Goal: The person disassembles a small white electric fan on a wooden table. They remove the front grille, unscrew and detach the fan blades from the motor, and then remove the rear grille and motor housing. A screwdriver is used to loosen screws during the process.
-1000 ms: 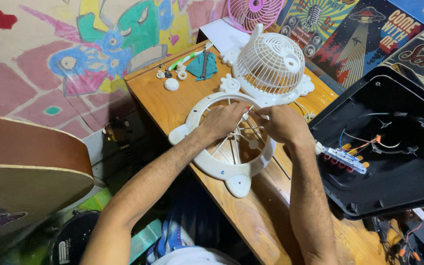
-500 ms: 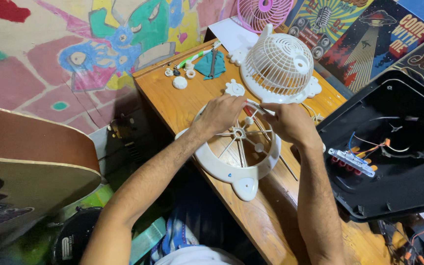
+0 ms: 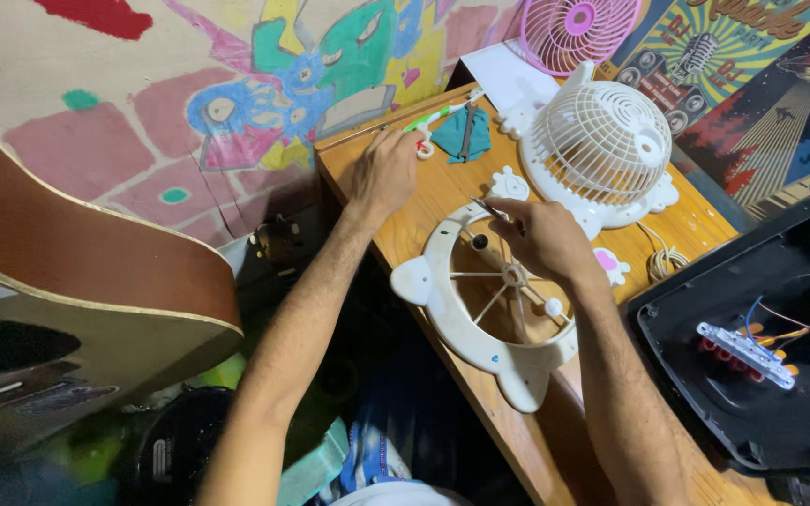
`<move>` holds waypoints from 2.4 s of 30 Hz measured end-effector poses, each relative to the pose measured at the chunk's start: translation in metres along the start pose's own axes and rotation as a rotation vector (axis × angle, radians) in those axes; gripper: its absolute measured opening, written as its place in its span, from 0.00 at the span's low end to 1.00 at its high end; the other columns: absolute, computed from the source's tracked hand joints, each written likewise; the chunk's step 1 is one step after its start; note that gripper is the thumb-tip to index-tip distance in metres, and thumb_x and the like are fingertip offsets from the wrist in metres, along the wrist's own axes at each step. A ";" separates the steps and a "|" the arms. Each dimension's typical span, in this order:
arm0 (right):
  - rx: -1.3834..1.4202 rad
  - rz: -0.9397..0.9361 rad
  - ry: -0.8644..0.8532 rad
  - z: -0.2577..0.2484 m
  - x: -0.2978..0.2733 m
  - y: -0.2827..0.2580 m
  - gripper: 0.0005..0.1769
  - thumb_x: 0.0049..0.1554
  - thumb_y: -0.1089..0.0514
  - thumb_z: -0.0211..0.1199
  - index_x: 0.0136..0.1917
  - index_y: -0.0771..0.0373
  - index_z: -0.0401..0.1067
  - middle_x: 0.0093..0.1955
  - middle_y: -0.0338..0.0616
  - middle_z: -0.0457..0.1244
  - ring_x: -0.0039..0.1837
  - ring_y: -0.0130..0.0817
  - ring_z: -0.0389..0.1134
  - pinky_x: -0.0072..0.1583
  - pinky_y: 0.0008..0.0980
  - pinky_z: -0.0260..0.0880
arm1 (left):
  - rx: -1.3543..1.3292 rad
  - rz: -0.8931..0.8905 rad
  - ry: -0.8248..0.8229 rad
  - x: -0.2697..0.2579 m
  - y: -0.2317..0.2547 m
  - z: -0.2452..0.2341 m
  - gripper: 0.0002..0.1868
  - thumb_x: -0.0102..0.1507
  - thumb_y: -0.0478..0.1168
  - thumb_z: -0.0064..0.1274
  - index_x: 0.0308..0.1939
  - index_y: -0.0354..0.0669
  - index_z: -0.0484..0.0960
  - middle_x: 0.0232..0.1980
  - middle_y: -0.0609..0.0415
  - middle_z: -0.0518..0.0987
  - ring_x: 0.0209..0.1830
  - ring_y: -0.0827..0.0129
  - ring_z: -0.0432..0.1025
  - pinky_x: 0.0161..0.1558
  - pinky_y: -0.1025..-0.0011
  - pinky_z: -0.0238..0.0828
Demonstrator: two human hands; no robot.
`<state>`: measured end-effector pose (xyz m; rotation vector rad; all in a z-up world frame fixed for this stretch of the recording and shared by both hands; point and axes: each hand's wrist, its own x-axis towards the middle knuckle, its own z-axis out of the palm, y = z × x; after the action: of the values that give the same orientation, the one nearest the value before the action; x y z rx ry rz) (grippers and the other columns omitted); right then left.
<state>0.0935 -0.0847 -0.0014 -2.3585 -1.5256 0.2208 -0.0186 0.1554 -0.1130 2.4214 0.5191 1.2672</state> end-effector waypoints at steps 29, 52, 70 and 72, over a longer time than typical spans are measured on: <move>-0.098 0.029 -0.092 -0.010 -0.012 0.006 0.21 0.58 0.54 0.61 0.65 0.46 0.76 0.40 0.58 0.70 0.43 0.56 0.72 0.48 0.51 0.71 | -0.179 0.266 -0.408 -0.028 0.063 -0.018 0.16 0.59 0.46 0.65 0.49 0.45 0.87 0.51 0.56 0.82 0.59 0.59 0.70 0.60 0.59 0.67; -0.127 0.013 -0.173 0.014 -0.046 0.024 0.17 0.60 0.52 0.60 0.62 0.50 0.77 0.41 0.58 0.70 0.46 0.55 0.72 0.50 0.53 0.70 | -0.136 0.252 -0.692 -0.030 0.084 -0.001 0.14 0.62 0.48 0.62 0.46 0.44 0.87 0.66 0.54 0.67 0.67 0.58 0.59 0.64 0.54 0.61; 0.143 0.012 -0.259 0.018 -0.028 0.044 0.14 0.60 0.53 0.58 0.56 0.56 0.77 0.35 0.48 0.71 0.37 0.45 0.73 0.43 0.44 0.72 | -0.180 0.286 -0.671 -0.032 0.082 0.003 0.14 0.62 0.45 0.63 0.45 0.39 0.85 0.57 0.53 0.70 0.65 0.59 0.61 0.65 0.60 0.64; 0.109 0.060 -0.296 0.018 -0.028 0.042 0.14 0.60 0.54 0.58 0.55 0.57 0.79 0.35 0.50 0.71 0.37 0.47 0.73 0.44 0.45 0.72 | -0.197 0.291 -0.658 -0.032 0.082 0.002 0.13 0.62 0.45 0.63 0.45 0.39 0.85 0.57 0.53 0.70 0.65 0.59 0.62 0.65 0.60 0.65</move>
<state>0.1128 -0.1225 -0.0342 -2.3668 -1.5235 0.6760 -0.0214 0.0687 -0.0984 2.5950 -0.1405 0.5065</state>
